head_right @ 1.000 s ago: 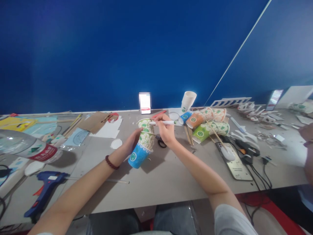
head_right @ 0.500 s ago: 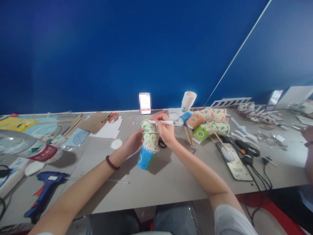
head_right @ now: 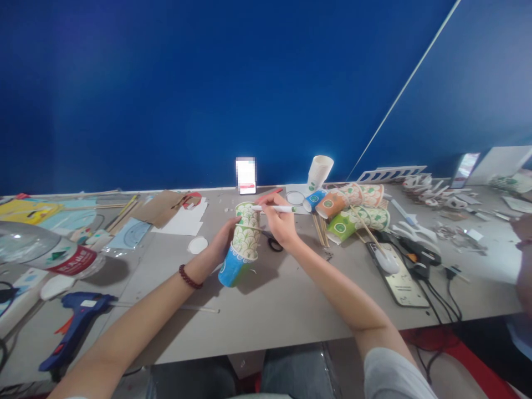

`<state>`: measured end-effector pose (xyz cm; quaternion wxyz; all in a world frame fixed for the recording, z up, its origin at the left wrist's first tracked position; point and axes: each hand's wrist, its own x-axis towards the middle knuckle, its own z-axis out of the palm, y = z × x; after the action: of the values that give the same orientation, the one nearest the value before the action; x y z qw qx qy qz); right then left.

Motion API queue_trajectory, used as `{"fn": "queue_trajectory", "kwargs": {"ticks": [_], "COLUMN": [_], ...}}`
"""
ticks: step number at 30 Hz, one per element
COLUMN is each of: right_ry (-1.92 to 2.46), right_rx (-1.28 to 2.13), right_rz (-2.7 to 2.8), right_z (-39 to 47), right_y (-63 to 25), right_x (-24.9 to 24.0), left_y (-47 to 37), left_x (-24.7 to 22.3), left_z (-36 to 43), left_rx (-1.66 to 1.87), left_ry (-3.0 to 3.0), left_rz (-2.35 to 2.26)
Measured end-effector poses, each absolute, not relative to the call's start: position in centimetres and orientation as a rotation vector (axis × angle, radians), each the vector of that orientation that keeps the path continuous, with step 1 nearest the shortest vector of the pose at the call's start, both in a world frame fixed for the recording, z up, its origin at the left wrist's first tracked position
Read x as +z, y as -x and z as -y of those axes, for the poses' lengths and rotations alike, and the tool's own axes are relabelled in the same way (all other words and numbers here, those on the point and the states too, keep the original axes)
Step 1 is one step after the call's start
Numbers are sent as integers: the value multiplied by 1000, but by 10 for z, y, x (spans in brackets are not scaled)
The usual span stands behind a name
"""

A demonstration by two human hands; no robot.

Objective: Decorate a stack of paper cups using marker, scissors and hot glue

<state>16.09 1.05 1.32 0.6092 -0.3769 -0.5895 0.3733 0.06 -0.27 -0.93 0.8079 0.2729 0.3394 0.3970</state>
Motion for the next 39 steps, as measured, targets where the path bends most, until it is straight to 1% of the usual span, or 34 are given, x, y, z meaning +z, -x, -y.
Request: {"fn": "queue_trajectory", "kwargs": {"ticks": [31, 39], "right_ry": [838, 810], "right_rx": [808, 870], "right_rz": [1367, 1331], "right_z": [-7, -5], "right_y": [-161, -161], "right_x": [20, 22], "left_y": [-1, 0], "left_x": [-3, -8], "left_z": [4, 2], "left_rx": [905, 907], "left_ry": [-559, -567], "left_rz": [-714, -682]}}
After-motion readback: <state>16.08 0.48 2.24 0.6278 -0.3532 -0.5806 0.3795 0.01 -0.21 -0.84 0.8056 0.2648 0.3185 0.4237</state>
